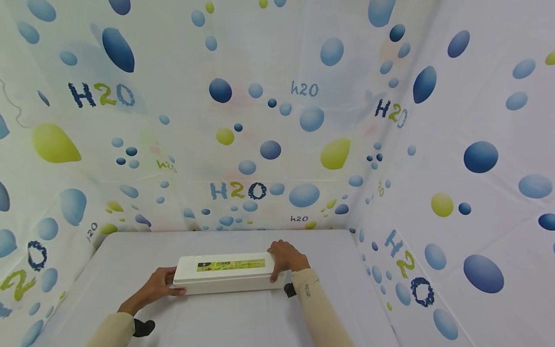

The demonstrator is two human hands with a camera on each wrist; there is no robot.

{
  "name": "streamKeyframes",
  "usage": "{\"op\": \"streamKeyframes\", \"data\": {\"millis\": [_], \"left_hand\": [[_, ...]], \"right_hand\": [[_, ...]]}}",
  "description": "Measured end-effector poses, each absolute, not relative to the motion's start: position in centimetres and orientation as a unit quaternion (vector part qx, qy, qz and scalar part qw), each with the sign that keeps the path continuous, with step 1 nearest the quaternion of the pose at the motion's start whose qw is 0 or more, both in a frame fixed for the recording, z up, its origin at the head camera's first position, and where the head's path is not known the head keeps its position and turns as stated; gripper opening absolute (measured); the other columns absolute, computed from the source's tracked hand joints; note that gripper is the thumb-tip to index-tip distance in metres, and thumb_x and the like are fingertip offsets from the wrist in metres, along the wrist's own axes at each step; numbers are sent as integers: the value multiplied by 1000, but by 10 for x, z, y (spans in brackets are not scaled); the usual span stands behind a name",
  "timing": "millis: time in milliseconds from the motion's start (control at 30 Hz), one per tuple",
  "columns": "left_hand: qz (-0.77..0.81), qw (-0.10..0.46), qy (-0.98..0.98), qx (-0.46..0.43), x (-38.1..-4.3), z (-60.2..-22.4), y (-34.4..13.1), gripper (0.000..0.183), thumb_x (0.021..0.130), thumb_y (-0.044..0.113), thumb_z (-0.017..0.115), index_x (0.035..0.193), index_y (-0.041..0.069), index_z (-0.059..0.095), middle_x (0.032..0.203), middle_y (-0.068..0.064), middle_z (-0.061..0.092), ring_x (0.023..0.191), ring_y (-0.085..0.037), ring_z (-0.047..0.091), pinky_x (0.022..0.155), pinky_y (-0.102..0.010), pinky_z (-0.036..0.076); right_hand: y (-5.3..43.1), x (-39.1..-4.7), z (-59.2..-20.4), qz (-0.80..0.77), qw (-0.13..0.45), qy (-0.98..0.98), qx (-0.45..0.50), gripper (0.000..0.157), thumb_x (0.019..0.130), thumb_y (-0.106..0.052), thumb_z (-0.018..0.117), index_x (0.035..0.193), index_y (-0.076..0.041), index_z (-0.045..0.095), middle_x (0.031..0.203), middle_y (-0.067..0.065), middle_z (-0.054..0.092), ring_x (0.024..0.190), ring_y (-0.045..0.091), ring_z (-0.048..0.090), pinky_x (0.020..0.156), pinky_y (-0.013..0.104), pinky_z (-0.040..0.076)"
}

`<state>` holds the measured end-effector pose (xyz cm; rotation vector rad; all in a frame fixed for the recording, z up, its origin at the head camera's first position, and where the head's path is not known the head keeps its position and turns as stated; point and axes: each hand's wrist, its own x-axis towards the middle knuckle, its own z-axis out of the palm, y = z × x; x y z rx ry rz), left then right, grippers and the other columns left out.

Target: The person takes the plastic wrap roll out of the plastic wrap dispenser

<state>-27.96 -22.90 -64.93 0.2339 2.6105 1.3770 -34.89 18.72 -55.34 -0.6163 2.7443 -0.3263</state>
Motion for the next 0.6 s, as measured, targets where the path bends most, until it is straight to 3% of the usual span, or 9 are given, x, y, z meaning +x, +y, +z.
{"op": "streamKeyframes", "data": {"millis": [600], "left_hand": [[453,98,883,69,-278,-645,-228,98,70,26,93,144,-13,44,146,-31,51,132,-49,54,108,-58,48]], "right_hand": [[194,-352,-560,-143,123,956,-223,90,50,-36,100,132,-15,68,117,1,66,97,16,49,87,37,47]]}}
